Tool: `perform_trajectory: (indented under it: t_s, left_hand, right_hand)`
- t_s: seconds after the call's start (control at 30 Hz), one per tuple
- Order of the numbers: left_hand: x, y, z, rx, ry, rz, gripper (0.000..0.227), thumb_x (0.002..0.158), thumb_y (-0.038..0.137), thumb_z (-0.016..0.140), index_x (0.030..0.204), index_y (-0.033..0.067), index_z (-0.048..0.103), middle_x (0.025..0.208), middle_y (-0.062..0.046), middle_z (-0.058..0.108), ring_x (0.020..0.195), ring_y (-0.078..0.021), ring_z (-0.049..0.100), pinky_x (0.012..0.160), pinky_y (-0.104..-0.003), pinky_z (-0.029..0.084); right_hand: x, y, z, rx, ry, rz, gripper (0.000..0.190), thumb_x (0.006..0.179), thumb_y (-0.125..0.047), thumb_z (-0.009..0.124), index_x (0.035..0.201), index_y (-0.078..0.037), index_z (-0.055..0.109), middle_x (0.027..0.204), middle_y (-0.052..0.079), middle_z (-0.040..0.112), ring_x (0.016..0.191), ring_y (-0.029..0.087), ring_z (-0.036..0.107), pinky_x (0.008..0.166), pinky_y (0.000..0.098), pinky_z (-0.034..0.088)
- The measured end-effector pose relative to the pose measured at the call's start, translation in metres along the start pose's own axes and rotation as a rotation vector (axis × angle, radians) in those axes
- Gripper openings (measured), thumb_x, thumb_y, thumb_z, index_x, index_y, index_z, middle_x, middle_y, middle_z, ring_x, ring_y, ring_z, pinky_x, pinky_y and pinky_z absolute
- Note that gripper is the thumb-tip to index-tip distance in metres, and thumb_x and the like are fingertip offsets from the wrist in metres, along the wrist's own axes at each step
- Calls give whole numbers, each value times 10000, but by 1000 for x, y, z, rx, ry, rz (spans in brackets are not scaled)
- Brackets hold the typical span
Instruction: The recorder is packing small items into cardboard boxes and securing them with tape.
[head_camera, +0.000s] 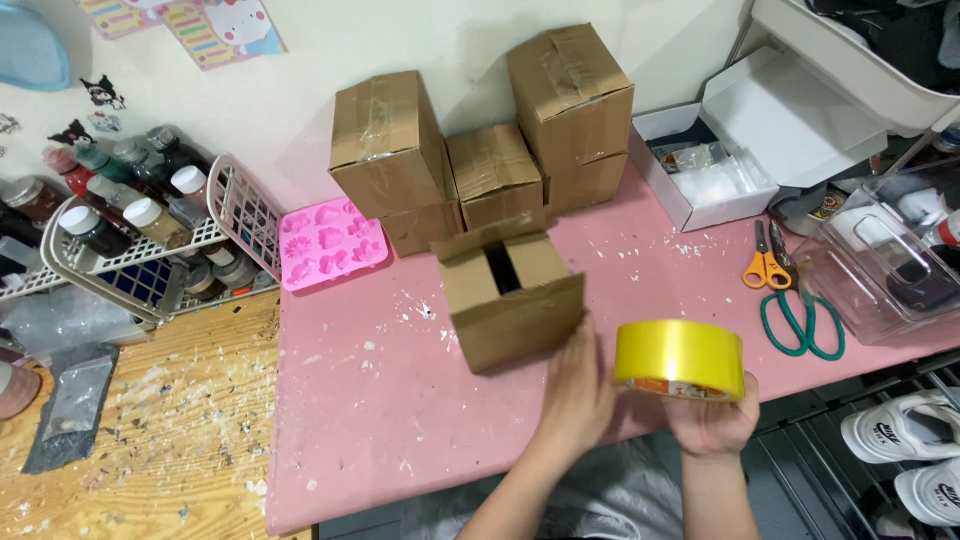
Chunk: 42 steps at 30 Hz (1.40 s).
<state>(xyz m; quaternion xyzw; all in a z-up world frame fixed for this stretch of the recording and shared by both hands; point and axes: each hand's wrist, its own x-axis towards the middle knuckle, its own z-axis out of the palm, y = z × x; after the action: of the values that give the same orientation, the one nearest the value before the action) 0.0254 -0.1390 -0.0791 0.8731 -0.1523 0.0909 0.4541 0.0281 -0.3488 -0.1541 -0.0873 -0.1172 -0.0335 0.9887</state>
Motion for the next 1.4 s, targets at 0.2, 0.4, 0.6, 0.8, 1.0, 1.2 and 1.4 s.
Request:
perform_trajectory:
  t_s: [0.2, 0.4, 0.6, 0.8, 1.0, 1.2, 1.4]
  left_hand:
    - [-5, 20, -47, -611, 49, -20, 524, 1109, 383, 387, 1479, 31, 508, 1521, -174, 548, 1474, -352, 493, 1225, -446, 365]
    - [-21, 48, -75, -533, 63, 204, 431, 996, 201, 678, 1400, 70, 608, 1459, -141, 598, 1456, -320, 514, 1247, -450, 388]
    - [-23, 47, -80, -360, 206, 320, 421, 955, 181, 737, 1358, 93, 653, 1438, -112, 622, 1431, -335, 547, 1238, -483, 416]
    - [-21, 36, -72, -90, 424, 326, 447, 912, 199, 755, 1343, 107, 685, 1451, -145, 585, 1394, -358, 516, 1196, -497, 394]
    - [-19, 9, -49, -1003, 289, -158, 421, 1019, 187, 631, 1398, 5, 606, 1385, -147, 655, 1269, -225, 613, 1094, -371, 488]
    - [-22, 12, -37, -1278, 149, -238, 465, 1021, 153, 625, 1434, -25, 508, 1367, -130, 630, 1237, -188, 620, 1082, -354, 504]
    - [-29, 19, -41, -1271, 131, -264, 453, 1005, 141, 623, 1415, -11, 504, 1360, -110, 617, 1241, -167, 615, 1091, -338, 495]
  right_hand:
    - [4, 41, 68, 137, -158, 205, 524, 1121, -366, 469, 1383, 76, 569, 1418, 239, 568, 1349, 426, 505, 1183, 689, 338]
    - [-1, 60, 55, 388, -181, 468, 507, 1185, -337, 404, 1380, 117, 513, 1366, 279, 540, 1289, 419, 511, 1123, 514, 436]
    - [-9, 72, 60, 465, 67, 405, 448, 1122, -282, 388, 1411, 37, 512, 1431, 233, 542, 1364, 381, 492, 1144, 545, 407]
    - [-8, 75, 93, 354, 67, 359, 444, 1151, -278, 389, 1458, 24, 493, 1445, 214, 550, 1395, 349, 486, 1208, 555, 372]
    - [-7, 85, 156, -496, 99, 53, 537, 1068, -296, 451, 1538, -47, 377, 1482, 157, 520, 1375, 318, 505, 1163, 544, 383]
    - [-10, 91, 147, -652, 18, -101, 547, 1074, -203, 518, 1554, -28, 323, 1487, 161, 507, 1372, 305, 514, 1164, 504, 405]
    - [-15, 94, 137, -735, -93, -135, 546, 1067, -150, 543, 1548, -10, 326, 1480, 190, 517, 1386, 298, 523, 1198, 477, 395]
